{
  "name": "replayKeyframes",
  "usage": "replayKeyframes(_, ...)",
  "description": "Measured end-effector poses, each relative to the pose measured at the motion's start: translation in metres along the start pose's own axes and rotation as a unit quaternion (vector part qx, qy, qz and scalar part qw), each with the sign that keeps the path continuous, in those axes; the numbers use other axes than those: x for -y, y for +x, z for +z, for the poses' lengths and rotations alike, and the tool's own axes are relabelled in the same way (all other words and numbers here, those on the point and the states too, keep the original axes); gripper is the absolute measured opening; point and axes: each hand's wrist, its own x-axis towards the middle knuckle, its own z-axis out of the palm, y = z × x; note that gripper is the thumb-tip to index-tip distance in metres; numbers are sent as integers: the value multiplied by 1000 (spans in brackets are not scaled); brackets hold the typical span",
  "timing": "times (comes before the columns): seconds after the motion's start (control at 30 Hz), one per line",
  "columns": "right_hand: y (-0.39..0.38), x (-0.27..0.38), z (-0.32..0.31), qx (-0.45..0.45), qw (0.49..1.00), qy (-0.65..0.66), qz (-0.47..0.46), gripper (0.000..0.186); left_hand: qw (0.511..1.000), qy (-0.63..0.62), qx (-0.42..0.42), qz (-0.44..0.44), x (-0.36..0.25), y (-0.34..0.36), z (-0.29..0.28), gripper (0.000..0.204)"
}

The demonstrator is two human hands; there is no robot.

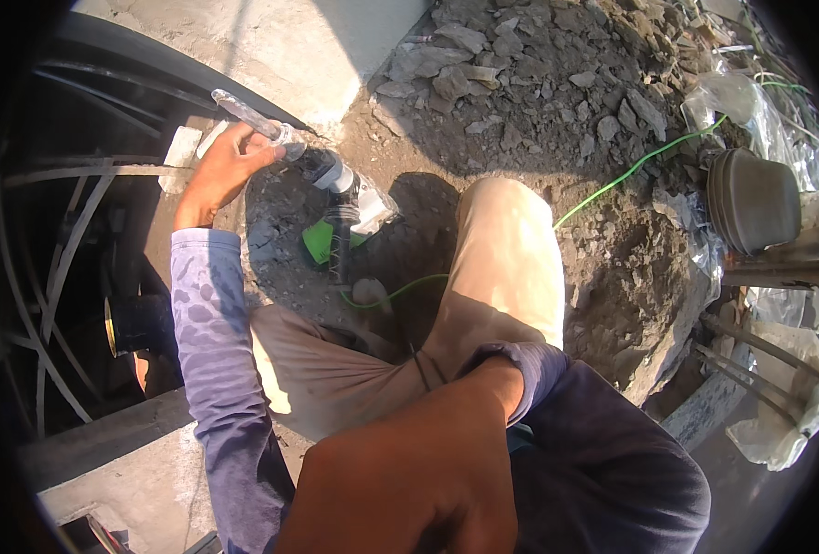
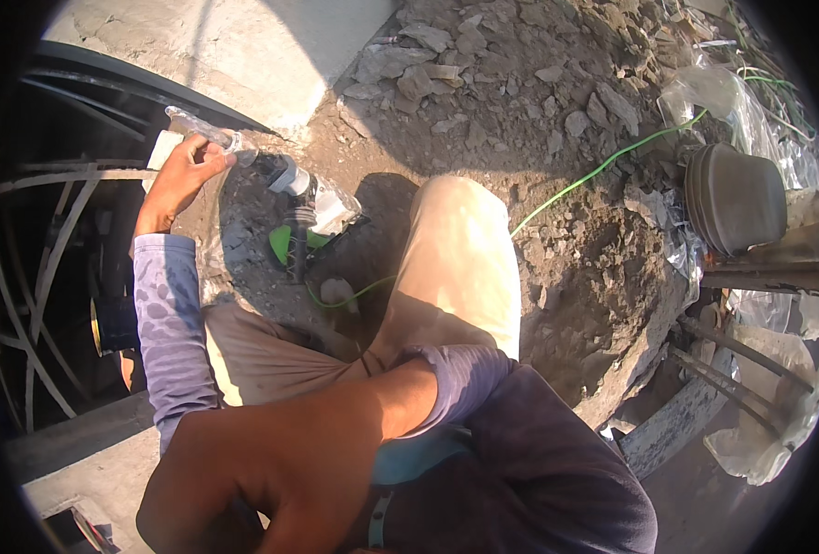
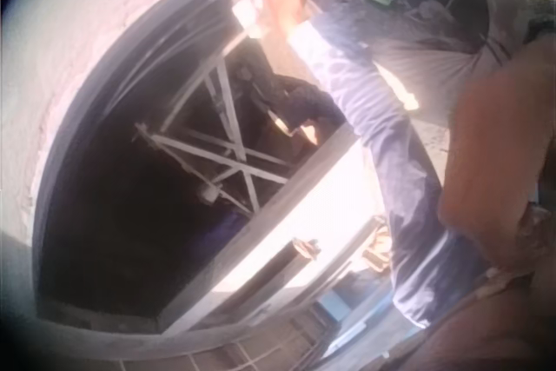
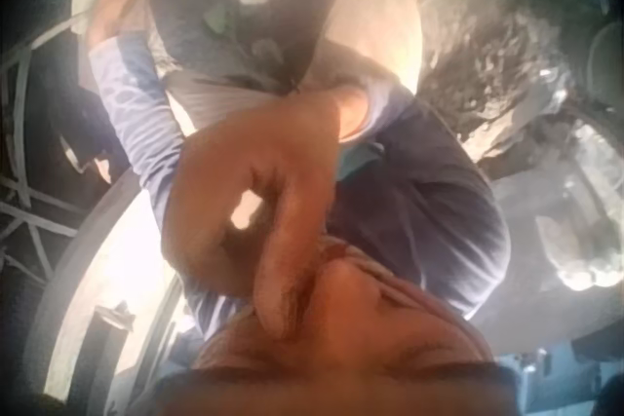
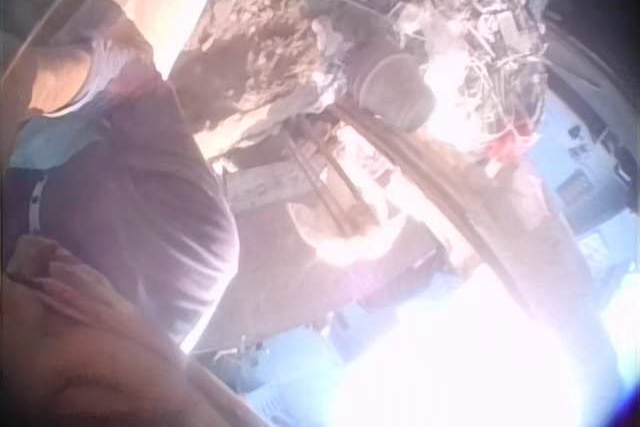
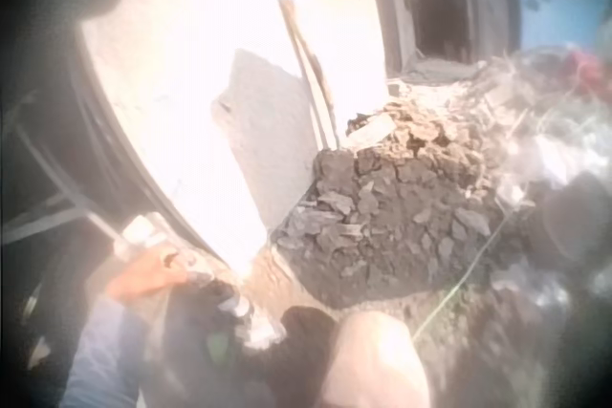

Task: The person uses a green electric drill to make holes in a concrete floor. They repeatedly position the drill, operate it, and adjust the drill bit while sitting on the ground.

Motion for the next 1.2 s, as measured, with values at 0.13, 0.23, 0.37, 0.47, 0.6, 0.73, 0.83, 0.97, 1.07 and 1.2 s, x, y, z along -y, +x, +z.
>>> replayKeyframes(0.13,-3,-1,1,1,1000,-14,7,26,1000,4,0,-13,4,3,-2,42)
replayKeyframes(0.23,-1,-6,0,14,997,-60,-49,22,1000,-24,-2,-1,5,-2,3,44)
replayKeyframes(0.37,-5,26,-21,52,959,-277,41,25,999,3,21,-30,-13,-2,-1,46)
replayKeyframes(0.47,7,73,-40,14,875,-468,123,17,999,-35,16,-16,-23,-14,-2,44)
replayKeyframes(0.6,-8,127,-121,-278,693,-644,165,11,997,-45,54,-27,-30,-15,-4,47)
replayKeyframes(0.73,-71,156,-203,-267,372,-842,285,18,995,4,95,-19,-39,-15,-6,41)
replayKeyframes(0.83,-96,144,-225,-282,430,-812,276,20,996,2,94,8,-26,-15,-2,40)
replayKeyframes(0.97,-94,137,-229,-269,424,-807,310,22,993,39,103,41,-40,-22,-7,44)
replayKeyframes(1.07,-93,140,-232,-266,455,-795,302,21,990,47,127,27,-42,-19,-9,51)
replayKeyframes(1.2,-89,141,-234,-260,477,-788,289,19,990,50,127,16,-42,-17,-12,52)
